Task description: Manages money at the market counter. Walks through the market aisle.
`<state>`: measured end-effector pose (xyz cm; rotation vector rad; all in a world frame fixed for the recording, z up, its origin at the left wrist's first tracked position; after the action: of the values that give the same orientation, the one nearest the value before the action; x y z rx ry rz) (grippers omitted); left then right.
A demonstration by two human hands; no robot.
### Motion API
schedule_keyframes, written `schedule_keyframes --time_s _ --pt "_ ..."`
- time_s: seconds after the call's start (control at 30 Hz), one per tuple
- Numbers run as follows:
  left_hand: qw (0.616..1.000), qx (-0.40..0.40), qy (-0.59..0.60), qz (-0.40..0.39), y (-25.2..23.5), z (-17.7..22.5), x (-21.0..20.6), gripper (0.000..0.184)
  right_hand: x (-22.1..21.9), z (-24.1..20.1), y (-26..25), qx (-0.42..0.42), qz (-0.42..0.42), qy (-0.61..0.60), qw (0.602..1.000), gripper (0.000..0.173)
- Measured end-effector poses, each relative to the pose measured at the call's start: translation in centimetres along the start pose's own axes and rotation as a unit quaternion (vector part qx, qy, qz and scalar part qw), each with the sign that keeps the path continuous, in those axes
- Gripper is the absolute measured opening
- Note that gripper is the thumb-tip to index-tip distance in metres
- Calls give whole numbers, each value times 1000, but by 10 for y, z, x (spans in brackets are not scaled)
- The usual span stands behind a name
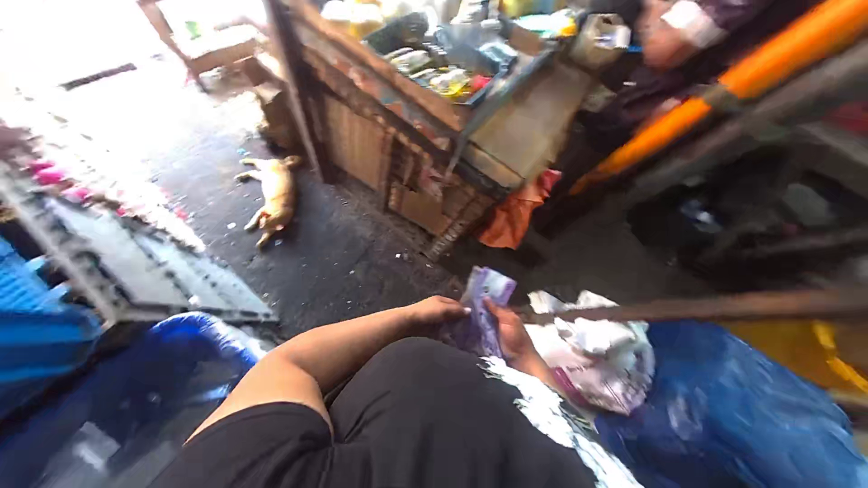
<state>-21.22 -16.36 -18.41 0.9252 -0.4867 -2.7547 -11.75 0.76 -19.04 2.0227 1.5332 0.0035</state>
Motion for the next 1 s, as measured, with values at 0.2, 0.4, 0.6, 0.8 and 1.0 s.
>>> schedule_keyframes --time_s 0.2,0.4,0.6,0.8,1.0 --pt "960 124 -56 243 37 8 95 34 -14 -20 -102 -77 -92 -135 984 45" --pt "890 239 -205 331 120 9 187 30 -84 -43 -219 -126 -142 -52 980 28" --pt "863 59 -243 439 118 144 223 30 -184 -47 -345 -250 -303 -3 920 31" --pt "767 15 -446 461 137 200 288 38 -290 -64 -414 -338 -366 44 866 29" --pt "726 90 -239 639 262 133 359 40 -368 -47 -510 -274 -431 331 794 32"
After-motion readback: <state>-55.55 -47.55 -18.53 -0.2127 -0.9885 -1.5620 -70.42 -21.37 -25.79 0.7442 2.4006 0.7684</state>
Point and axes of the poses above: each hand's wrist, its own y-axis away from the middle knuckle, its own x-axis out of the back of the hand, z = x × y, the point moved 1 cm from there along -y, towards the middle knuckle, and after that the axes turned 13 degrees about -z, right-handed, at the moved point
